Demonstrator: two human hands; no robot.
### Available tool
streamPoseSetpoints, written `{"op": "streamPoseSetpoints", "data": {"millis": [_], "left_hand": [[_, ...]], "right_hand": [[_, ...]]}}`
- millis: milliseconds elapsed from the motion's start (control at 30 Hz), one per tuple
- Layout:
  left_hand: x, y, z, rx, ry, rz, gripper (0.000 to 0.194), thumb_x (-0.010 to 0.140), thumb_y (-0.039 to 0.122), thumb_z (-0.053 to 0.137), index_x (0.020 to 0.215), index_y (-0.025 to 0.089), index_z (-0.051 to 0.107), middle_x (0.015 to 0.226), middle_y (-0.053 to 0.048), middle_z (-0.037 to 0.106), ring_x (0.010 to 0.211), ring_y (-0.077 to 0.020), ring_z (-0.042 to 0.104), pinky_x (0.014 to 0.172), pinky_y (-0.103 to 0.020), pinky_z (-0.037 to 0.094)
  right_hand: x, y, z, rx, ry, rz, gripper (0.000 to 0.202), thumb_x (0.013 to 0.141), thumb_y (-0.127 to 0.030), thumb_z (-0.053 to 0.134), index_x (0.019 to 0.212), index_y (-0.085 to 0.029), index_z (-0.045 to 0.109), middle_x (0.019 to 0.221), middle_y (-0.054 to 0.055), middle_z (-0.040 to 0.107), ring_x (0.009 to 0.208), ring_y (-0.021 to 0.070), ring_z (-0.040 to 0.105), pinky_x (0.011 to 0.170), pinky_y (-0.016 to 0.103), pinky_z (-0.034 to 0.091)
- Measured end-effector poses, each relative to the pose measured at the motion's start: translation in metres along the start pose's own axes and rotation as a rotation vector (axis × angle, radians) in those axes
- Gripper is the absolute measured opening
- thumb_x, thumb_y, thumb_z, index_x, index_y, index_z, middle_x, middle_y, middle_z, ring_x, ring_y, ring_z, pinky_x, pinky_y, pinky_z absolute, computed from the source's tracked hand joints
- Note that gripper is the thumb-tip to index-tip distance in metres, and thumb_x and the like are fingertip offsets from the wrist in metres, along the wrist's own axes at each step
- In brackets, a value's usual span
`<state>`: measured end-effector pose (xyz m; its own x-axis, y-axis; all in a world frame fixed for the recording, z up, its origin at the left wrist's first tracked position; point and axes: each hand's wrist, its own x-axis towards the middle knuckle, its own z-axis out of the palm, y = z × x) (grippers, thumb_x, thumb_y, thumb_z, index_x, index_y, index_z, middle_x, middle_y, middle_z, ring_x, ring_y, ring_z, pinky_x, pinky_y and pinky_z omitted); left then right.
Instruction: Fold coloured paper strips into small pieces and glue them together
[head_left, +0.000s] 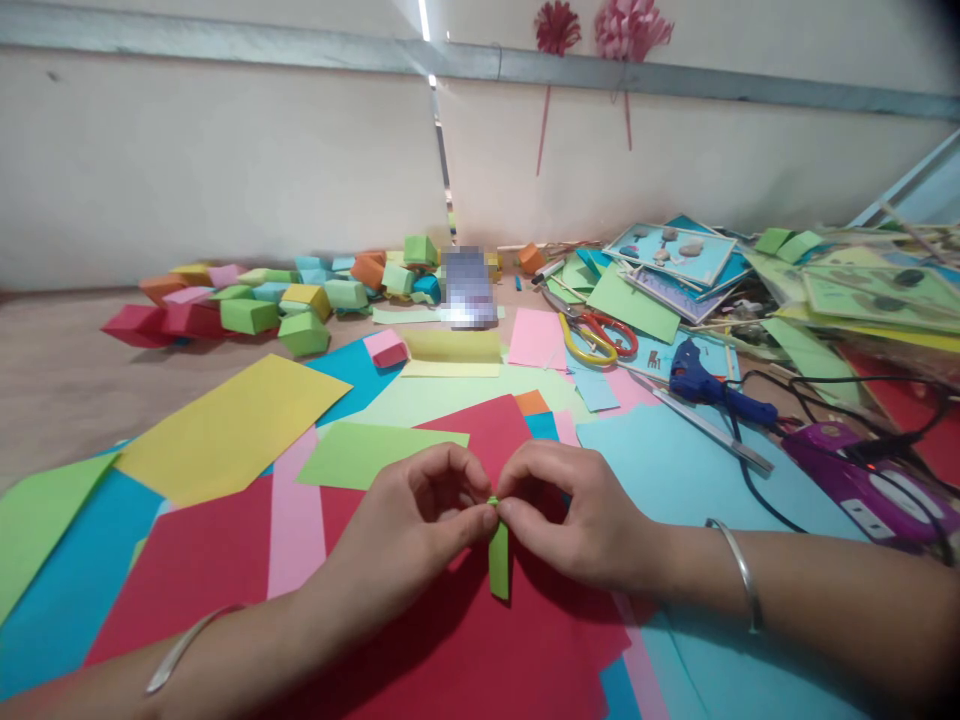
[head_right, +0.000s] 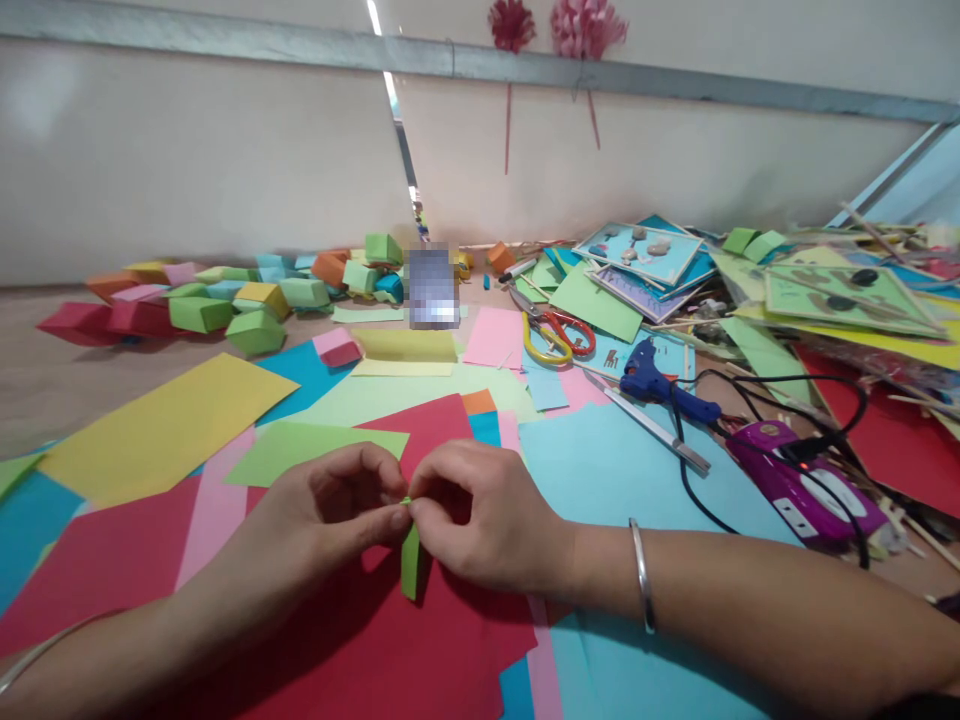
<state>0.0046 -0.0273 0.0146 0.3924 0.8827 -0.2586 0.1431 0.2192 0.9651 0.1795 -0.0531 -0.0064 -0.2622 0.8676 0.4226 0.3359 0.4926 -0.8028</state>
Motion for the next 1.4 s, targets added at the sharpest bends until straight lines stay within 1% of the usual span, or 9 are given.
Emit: {"op": "streamPoseSetpoints", "data": {"millis": [200, 367, 500, 600, 733, 1000, 1100, 1233, 1400], "left_hand": [[-0.001, -0.001, 0.0, -0.056, -0.086, -0.02, 0.022, 0.067, 0.032, 0.08, 0.071, 0.016, 0.064, 0.059, 0.002, 0.064, 0.056, -0.0107, 0.055, 0.053, -0.021, 0.043], [0.001, -0.01, -0.002, -0.215, -0.077, -0.046, 0.036, 0.064, 0.038, 0.088, 0.075, 0.018, 0.059, 0.056, 0.007, 0.057, 0.051, -0.0074, 0.051, 0.05, -0.017, 0.04], [0.001, -0.014, -0.003, -0.303, 0.01, -0.058, 0.04, 0.063, 0.037, 0.09, 0.073, 0.019, 0.055, 0.056, 0.009, 0.054, 0.049, -0.005, 0.047, 0.048, -0.015, 0.038], [0.001, -0.015, -0.003, -0.328, 0.043, -0.058, 0.04, 0.064, 0.037, 0.089, 0.074, 0.019, 0.054, 0.054, 0.009, 0.054, 0.049, -0.005, 0.046, 0.048, -0.015, 0.038], [0.0, -0.013, -0.001, -0.342, 0.056, -0.066, 0.041, 0.065, 0.037, 0.089, 0.073, 0.02, 0.054, 0.057, 0.009, 0.057, 0.052, -0.0064, 0.049, 0.05, -0.016, 0.041], [0.0, -0.014, 0.001, -0.268, 0.092, -0.034, 0.035, 0.064, 0.036, 0.088, 0.068, 0.02, 0.056, 0.058, 0.006, 0.058, 0.054, -0.0082, 0.051, 0.051, -0.018, 0.041], [-0.001, -0.01, 0.0, -0.23, 0.11, -0.014, 0.03, 0.063, 0.033, 0.087, 0.067, 0.02, 0.06, 0.06, 0.005, 0.061, 0.055, -0.009, 0.053, 0.051, -0.018, 0.044], [-0.003, -0.004, 0.0, -0.144, 0.109, -0.004, 0.023, 0.055, 0.021, 0.087, 0.065, 0.02, 0.066, 0.063, 0.003, 0.066, 0.059, -0.0114, 0.059, 0.056, -0.02, 0.049], [-0.003, 0.0, 0.0, -0.063, 0.096, -0.026, 0.013, 0.06, 0.024, 0.082, 0.062, 0.018, 0.072, 0.06, 0.0, 0.068, 0.057, -0.0117, 0.059, 0.055, -0.02, 0.048]], "right_hand": [[-0.004, -0.005, 0.001, 0.073, -0.027, 0.016, 0.015, 0.076, -0.005, 0.052, 0.075, -0.019, 0.057, 0.071, -0.002, 0.061, 0.062, 0.0088, 0.053, 0.06, 0.019, 0.044], [-0.003, -0.003, -0.002, 0.064, -0.037, -0.104, 0.018, 0.081, -0.003, 0.049, 0.073, -0.018, 0.055, 0.069, -0.001, 0.059, 0.063, 0.0092, 0.052, 0.061, 0.019, 0.044], [-0.003, 0.008, -0.002, -0.094, -0.084, -0.301, 0.019, 0.088, -0.005, 0.043, 0.089, -0.016, 0.059, 0.082, 0.007, 0.063, 0.075, 0.0145, 0.056, 0.068, 0.025, 0.05], [-0.003, 0.012, -0.001, -0.163, -0.085, -0.365, 0.017, 0.095, -0.011, 0.044, 0.094, -0.016, 0.06, 0.088, 0.009, 0.065, 0.079, 0.0155, 0.058, 0.069, 0.025, 0.052], [-0.002, 0.008, -0.001, -0.181, -0.031, -0.306, 0.015, 0.096, -0.012, 0.046, 0.09, -0.018, 0.059, 0.087, 0.007, 0.068, 0.083, 0.0153, 0.063, 0.076, 0.027, 0.052], [-0.002, -0.002, -0.001, 0.069, 0.064, 0.141, 0.008, 0.082, -0.013, 0.06, 0.076, -0.019, 0.06, 0.071, -0.001, 0.065, 0.064, 0.0115, 0.058, 0.062, 0.024, 0.046], [-0.001, -0.003, 0.0, 0.178, 0.067, 0.239, 0.007, 0.08, -0.016, 0.063, 0.075, -0.019, 0.058, 0.069, -0.002, 0.063, 0.063, 0.0111, 0.057, 0.06, 0.024, 0.046], [-0.001, -0.002, -0.001, 0.201, 0.067, 0.214, 0.006, 0.081, -0.015, 0.064, 0.084, -0.019, 0.06, 0.074, -0.001, 0.066, 0.066, 0.0112, 0.06, 0.061, 0.024, 0.048], [-0.002, 0.002, -0.005, 0.033, 0.057, -0.028, 0.013, 0.085, -0.009, 0.06, 0.088, -0.02, 0.067, 0.083, 0.001, 0.071, 0.077, 0.0131, 0.064, 0.074, 0.027, 0.05]]}}
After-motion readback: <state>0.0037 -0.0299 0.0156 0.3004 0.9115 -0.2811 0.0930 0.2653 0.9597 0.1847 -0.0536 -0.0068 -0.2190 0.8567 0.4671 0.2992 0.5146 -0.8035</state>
